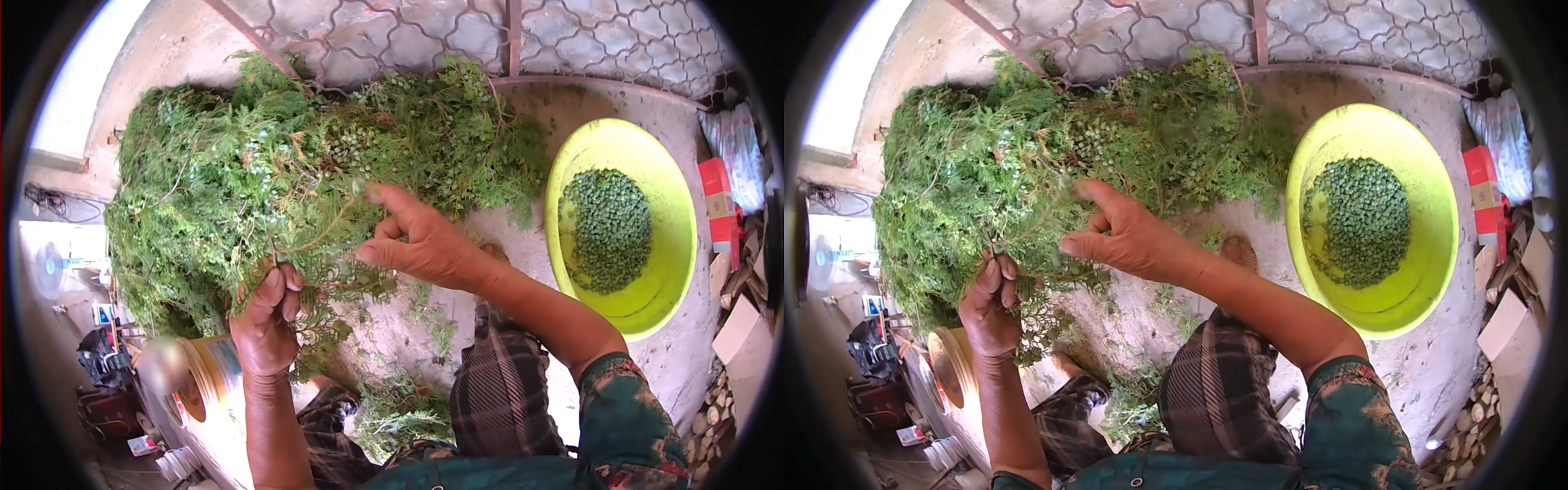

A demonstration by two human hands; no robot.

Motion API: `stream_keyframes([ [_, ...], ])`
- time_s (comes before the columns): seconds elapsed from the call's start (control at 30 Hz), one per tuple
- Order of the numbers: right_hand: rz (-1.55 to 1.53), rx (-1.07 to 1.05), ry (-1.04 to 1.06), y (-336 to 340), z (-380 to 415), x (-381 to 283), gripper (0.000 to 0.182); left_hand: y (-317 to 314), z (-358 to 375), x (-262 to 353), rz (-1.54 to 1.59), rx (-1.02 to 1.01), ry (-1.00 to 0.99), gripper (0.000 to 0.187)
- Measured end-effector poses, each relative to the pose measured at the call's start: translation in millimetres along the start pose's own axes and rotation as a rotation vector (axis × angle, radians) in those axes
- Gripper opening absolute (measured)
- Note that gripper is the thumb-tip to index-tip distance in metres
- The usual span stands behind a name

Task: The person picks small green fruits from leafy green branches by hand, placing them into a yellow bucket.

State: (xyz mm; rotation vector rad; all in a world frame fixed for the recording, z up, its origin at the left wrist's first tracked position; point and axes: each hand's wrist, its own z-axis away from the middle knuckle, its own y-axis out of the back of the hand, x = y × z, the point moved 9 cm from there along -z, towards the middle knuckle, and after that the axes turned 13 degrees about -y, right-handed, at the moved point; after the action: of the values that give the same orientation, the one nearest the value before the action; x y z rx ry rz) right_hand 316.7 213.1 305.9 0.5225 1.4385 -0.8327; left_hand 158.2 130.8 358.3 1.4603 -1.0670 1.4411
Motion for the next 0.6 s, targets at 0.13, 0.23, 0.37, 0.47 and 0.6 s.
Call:
stream_keyframes([
  [0.13,-0.084,-0.065,-0.129,-22.1,11.9,-5.4,0.061,16.4,27.9,5.5,0.051,-0.005,0.04,0.027],
  [0.23,-0.318,-0.241,-0.166,-45.3,21.6,-18.8,0.043,25.6,47.8,13.5,0.074,0.065,0.043,0.028],
  [0.37,-0.169,-0.21,-0.159,-59.2,29.9,-41.2,0.022,37.2,69.9,17.6,0.036,0.138,-0.037,0.034],
  [0.47,0.023,-0.204,-0.108,-70.1,35.7,-49.1,0.019,37.8,75.0,36.2,-0.004,0.229,-0.047,0.041],
  [0.6,0.246,-0.243,-0.116,-83.9,49.6,-57.1,0.027,52.9,85.0,41.3,-0.02,0.27,-0.07,0.037],
])
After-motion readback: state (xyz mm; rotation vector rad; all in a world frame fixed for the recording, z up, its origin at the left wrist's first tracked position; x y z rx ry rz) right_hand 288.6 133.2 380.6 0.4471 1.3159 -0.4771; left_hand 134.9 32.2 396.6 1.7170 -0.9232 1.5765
